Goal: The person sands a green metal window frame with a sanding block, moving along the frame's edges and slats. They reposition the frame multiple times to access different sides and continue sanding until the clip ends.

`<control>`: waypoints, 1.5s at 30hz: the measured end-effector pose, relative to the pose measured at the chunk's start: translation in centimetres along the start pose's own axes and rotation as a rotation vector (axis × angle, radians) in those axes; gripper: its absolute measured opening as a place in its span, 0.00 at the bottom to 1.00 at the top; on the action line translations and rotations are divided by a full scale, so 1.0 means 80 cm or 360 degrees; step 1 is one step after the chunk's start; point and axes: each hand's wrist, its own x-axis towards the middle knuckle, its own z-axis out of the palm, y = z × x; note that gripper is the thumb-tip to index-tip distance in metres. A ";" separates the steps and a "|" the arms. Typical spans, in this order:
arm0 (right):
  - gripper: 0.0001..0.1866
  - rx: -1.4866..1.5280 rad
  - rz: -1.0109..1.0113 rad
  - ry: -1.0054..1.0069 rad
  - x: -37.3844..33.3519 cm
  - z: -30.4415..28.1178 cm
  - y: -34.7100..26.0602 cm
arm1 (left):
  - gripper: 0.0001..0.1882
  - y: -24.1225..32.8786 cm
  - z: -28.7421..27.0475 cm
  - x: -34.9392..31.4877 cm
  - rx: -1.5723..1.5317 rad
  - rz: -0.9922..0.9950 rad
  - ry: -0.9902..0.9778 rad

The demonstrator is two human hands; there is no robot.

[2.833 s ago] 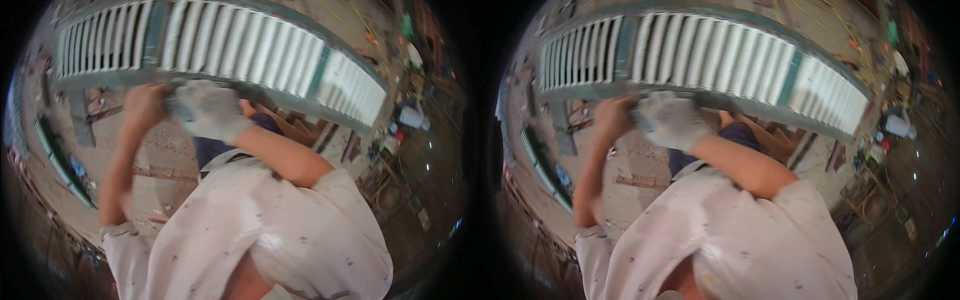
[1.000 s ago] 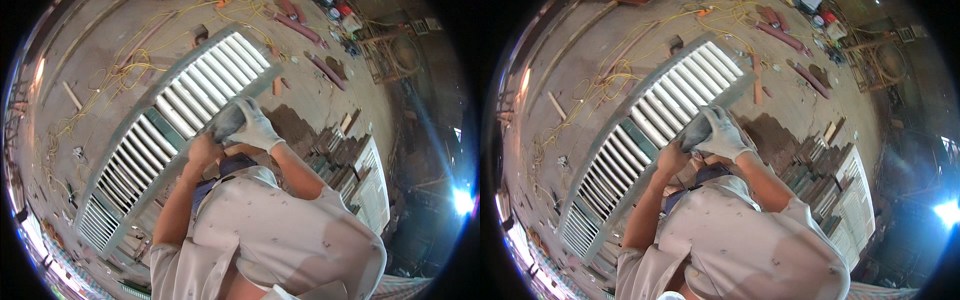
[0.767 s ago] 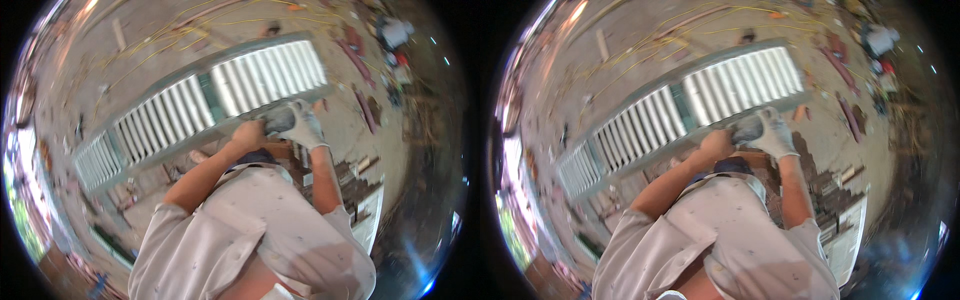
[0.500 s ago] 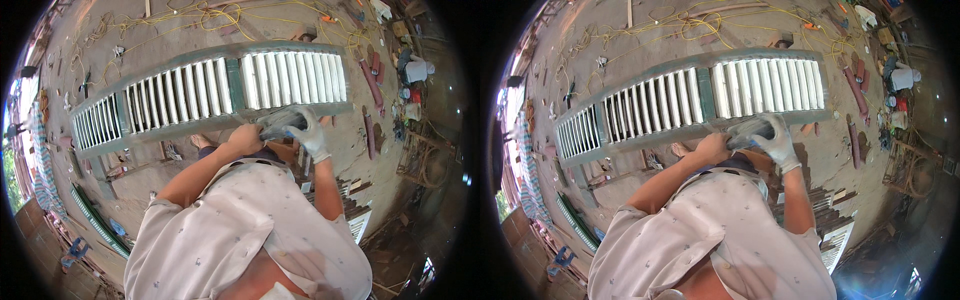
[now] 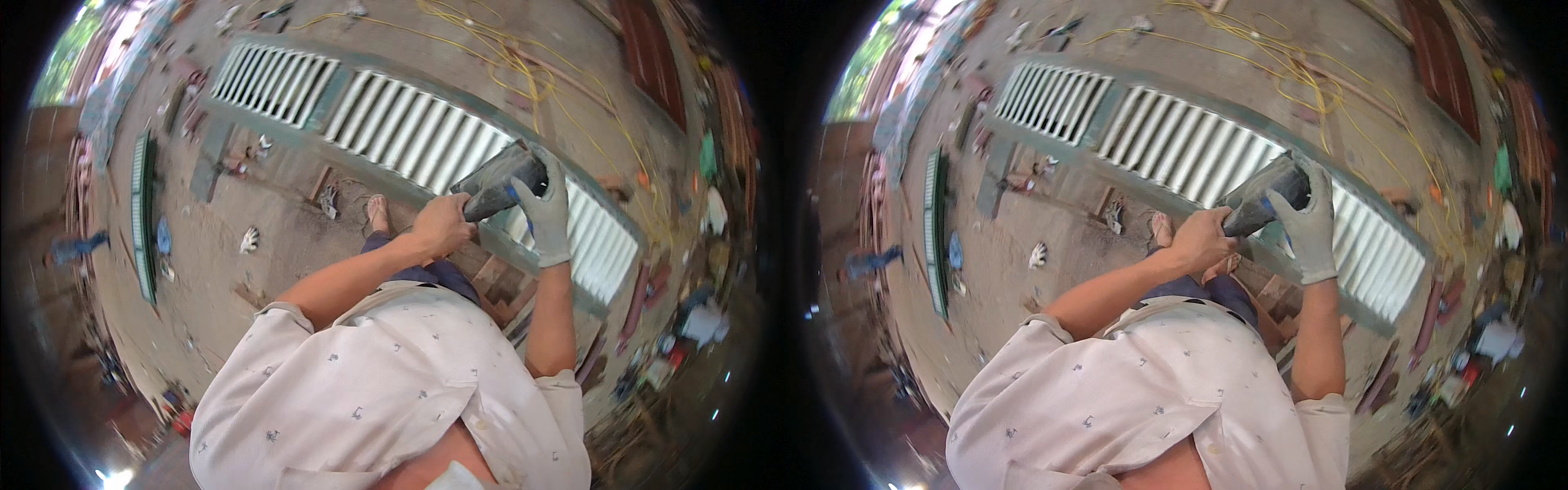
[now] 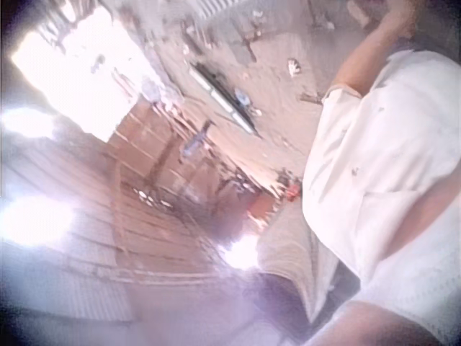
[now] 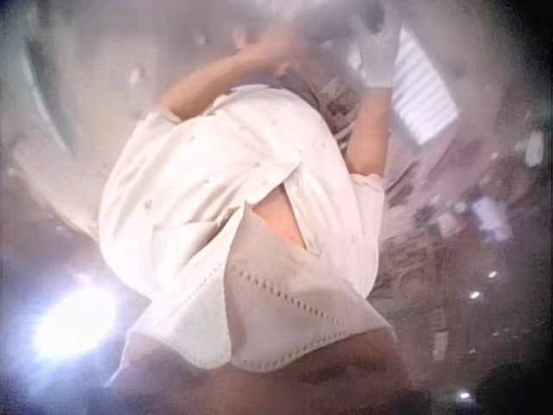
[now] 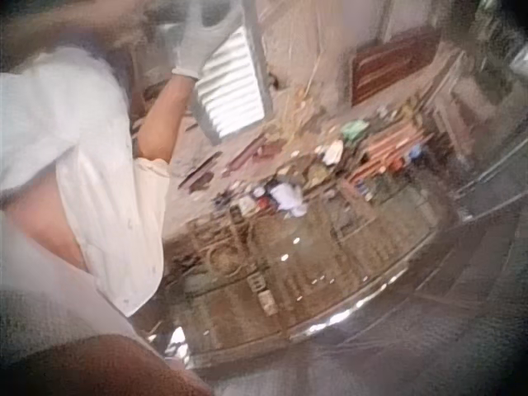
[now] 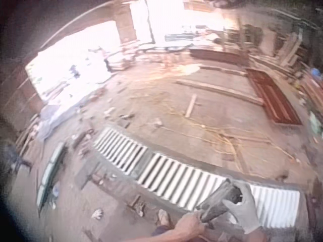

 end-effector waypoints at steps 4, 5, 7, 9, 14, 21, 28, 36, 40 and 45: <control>0.35 0.0058 -0.0152 -0.0238 0.064 0.110 -0.027 | 0.19 -0.045 -0.043 -0.017 0.0016 -0.0098 0.0551; 0.35 -0.0028 -0.0258 -0.0329 0.080 0.139 -0.036 | 0.19 -0.048 -0.062 -0.025 -0.0029 -0.0182 0.0649; 0.37 -0.0216 -0.0439 -0.0493 0.097 0.205 -0.063 | 0.18 -0.058 -0.091 -0.044 -0.0132 -0.0356 0.0801; 0.42 -0.0352 -0.0513 -0.0589 0.104 0.281 -0.090 | 0.21 -0.085 -0.101 -0.039 -0.0375 -0.0286 0.1049; 0.56 -0.0882 -0.0445 -0.0918 0.077 0.473 -0.107 | 0.26 -0.199 -0.092 -0.016 -0.0428 -0.0022 0.1632; 0.51 -0.1245 -0.0383 -0.1311 0.098 0.594 -0.077 | 0.26 -0.260 -0.153 -0.002 -0.0964 0.0048 0.1536; 0.52 -0.1324 -0.0448 -0.1328 0.139 0.692 -0.095 | 0.23 -0.325 -0.317 -0.050 -0.0517 -0.0540 0.0978; 0.37 -0.1225 -0.0529 -0.1215 0.181 0.796 -0.117 | 0.29 -0.377 -0.575 -0.003 -0.0625 -0.0204 0.2064; 0.30 -0.1160 -0.0230 -0.1319 0.141 0.717 -0.093 | 0.29 -0.373 -0.523 0.038 -0.0460 -0.0496 0.2273; 0.28 -0.1309 -0.0046 -0.1483 0.145 0.710 -0.110 | 0.30 -0.357 -0.523 0.028 -0.0605 -0.0521 0.2167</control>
